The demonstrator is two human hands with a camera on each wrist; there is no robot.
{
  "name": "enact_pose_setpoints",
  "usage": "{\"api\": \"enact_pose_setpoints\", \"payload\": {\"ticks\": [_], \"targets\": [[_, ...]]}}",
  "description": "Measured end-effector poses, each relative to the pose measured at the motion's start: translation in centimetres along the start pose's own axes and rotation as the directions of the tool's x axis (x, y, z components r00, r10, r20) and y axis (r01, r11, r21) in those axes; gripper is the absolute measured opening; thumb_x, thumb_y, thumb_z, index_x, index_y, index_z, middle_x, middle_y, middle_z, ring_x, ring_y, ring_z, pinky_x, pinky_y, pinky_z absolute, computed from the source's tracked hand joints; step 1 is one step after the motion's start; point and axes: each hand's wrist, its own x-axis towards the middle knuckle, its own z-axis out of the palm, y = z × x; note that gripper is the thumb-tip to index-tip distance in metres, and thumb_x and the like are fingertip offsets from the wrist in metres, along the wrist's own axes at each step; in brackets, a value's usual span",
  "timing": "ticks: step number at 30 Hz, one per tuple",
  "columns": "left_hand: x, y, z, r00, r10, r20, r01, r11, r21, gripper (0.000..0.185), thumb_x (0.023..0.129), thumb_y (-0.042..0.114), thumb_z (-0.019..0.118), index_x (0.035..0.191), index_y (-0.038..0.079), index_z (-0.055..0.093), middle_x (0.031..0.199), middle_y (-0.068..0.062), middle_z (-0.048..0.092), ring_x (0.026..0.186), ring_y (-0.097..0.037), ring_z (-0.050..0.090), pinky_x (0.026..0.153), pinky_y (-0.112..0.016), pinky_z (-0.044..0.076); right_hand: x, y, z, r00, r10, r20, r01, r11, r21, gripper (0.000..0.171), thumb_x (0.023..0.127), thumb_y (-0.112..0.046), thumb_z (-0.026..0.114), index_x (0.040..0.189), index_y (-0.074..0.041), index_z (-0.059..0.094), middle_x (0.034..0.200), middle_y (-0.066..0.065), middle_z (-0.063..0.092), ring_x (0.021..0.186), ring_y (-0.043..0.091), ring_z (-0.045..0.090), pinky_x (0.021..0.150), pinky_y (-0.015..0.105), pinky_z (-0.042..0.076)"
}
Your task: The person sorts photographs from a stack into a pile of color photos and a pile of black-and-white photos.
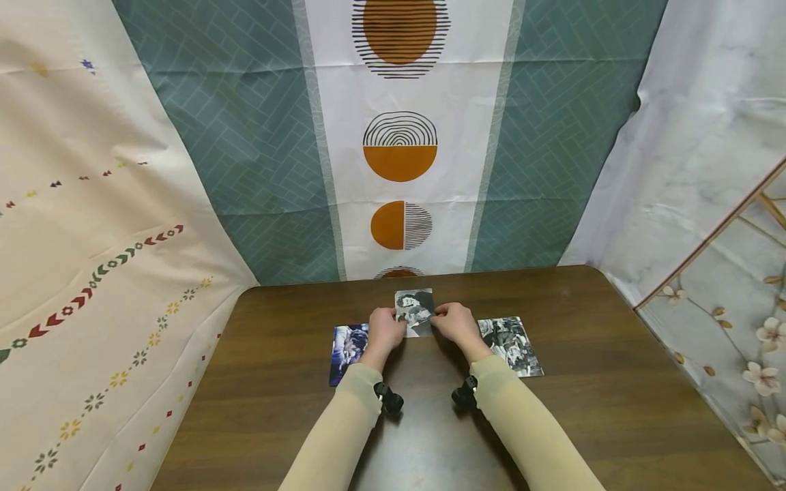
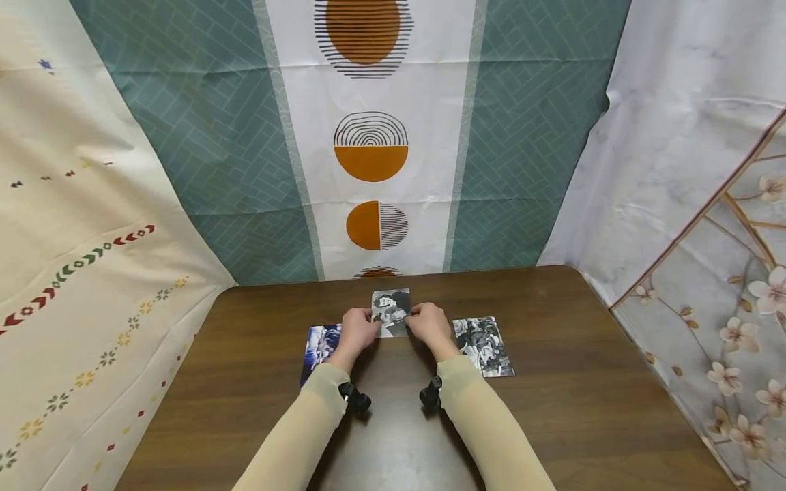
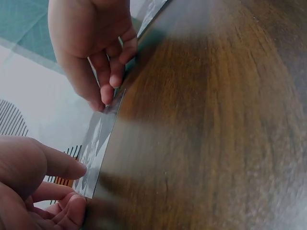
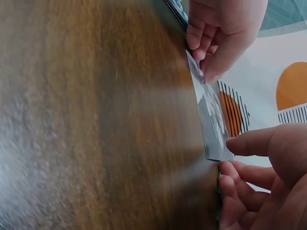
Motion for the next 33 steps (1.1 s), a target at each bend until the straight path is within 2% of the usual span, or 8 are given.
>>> {"api": "enact_pose_setpoints", "payload": {"ticks": [7, 12, 16, 20, 22, 25, 28, 33], "targets": [[-0.2, 0.2, -0.2, 0.999, -0.042, 0.015, 0.043, 0.999, -0.028, 0.036, 0.090, 0.005, 0.072, 0.121, -0.011, 0.075, 0.126, -0.028, 0.070, 0.123, -0.045, 0.062, 0.107, -0.052, 0.049, -0.3, -0.2, 0.3, 0.999, 0.033, 0.021, -0.035, 0.995, 0.090, 0.037, 0.098, -0.024, 0.075, 0.127, -0.001, 0.075, 0.120, 0.015, 0.075, 0.112, 0.034, 0.069, 0.097, 0.050, 0.054], [-0.4, 0.0, -0.2, 0.999, -0.039, 0.009, 0.039, 0.999, -0.024, 0.037, 0.088, 0.002, 0.073, 0.122, -0.010, 0.075, 0.127, -0.028, 0.070, 0.124, -0.045, 0.062, 0.108, -0.050, 0.048, -0.5, -0.2, 0.8, 0.998, 0.061, 0.014, -0.063, 0.982, 0.176, 0.037, 0.095, -0.018, 0.079, 0.128, -0.001, 0.073, 0.118, 0.014, 0.075, 0.110, 0.032, 0.069, 0.096, 0.048, 0.054], [-0.5, -0.3, -0.1, 1.000, -0.010, -0.008, 0.009, 1.000, -0.017, 0.033, 0.086, 0.003, 0.074, 0.116, -0.010, 0.078, 0.118, -0.028, 0.072, 0.116, -0.046, 0.064, 0.104, -0.051, 0.050, -0.7, 0.2, 1.2, 0.998, 0.069, 0.006, -0.068, 0.971, 0.231, 0.039, 0.093, -0.013, 0.081, 0.128, -0.001, 0.072, 0.113, 0.013, 0.076, 0.105, 0.031, 0.070, 0.092, 0.047, 0.055], [-0.4, -0.6, 0.0, 1.000, 0.013, -0.023, -0.014, 0.999, -0.037, 0.024, 0.083, 0.004, 0.074, 0.104, -0.008, 0.079, 0.093, -0.020, 0.071, 0.099, -0.040, 0.065, 0.092, -0.049, 0.053, -0.8, 0.7, 1.3, 0.998, 0.070, -0.005, -0.065, 0.958, 0.279, 0.041, 0.092, -0.010, 0.082, 0.130, -0.001, 0.070, 0.111, 0.013, 0.076, 0.104, 0.032, 0.070, 0.090, 0.046, 0.056], [-0.2, -0.8, 0.0, 1.000, 0.015, -0.022, -0.016, 0.999, -0.045, 0.017, 0.081, 0.004, 0.072, 0.094, -0.006, 0.078, 0.078, -0.013, 0.065, 0.087, -0.033, 0.061, 0.082, -0.045, 0.052, -0.9, 0.8, 1.3, 0.998, 0.068, -0.013, -0.061, 0.952, 0.300, 0.042, 0.092, -0.009, 0.082, 0.131, -0.001, 0.070, 0.111, 0.013, 0.075, 0.104, 0.032, 0.069, 0.090, 0.047, 0.055], [0.0, -1.0, 0.1, 1.000, 0.013, -0.012, -0.014, 0.998, -0.054, 0.008, 0.079, 0.003, 0.069, 0.082, -0.002, 0.073, 0.067, -0.003, 0.053, 0.078, -0.027, 0.052, 0.072, -0.040, 0.046, -1.1, 0.8, 1.3, 0.998, 0.054, -0.026, -0.043, 0.948, 0.316, 0.042, 0.092, -0.008, 0.081, 0.132, -0.001, 0.069, 0.110, 0.014, 0.075, 0.104, 0.033, 0.069, 0.091, 0.049, 0.055], [0.1, -1.1, 0.1, 1.000, 0.011, -0.004, -0.011, 0.999, -0.052, 0.005, 0.078, 0.004, 0.068, 0.074, 0.003, 0.068, 0.063, 0.001, 0.047, 0.076, -0.025, 0.049, 0.070, -0.038, 0.043, -1.2, 0.7, 1.3, 0.999, 0.038, -0.037, -0.025, 0.951, 0.309, 0.042, 0.092, -0.010, 0.081, 0.132, -0.002, 0.070, 0.111, 0.013, 0.075, 0.105, 0.032, 0.069, 0.093, 0.049, 0.054], [0.0, -0.9, 0.1, 1.000, -0.007, 0.006, 0.007, 0.999, -0.045, 0.017, 0.081, 0.004, 0.067, 0.067, 0.007, 0.058, 0.062, 0.001, 0.045, 0.076, -0.027, 0.050, 0.070, -0.039, 0.043, -1.2, 0.6, 1.3, 0.999, 0.020, -0.044, -0.007, 0.960, 0.281, 0.042, 0.092, -0.012, 0.080, 0.132, -0.002, 0.071, 0.112, 0.013, 0.076, 0.107, 0.033, 0.069, 0.096, 0.050, 0.053]]}}
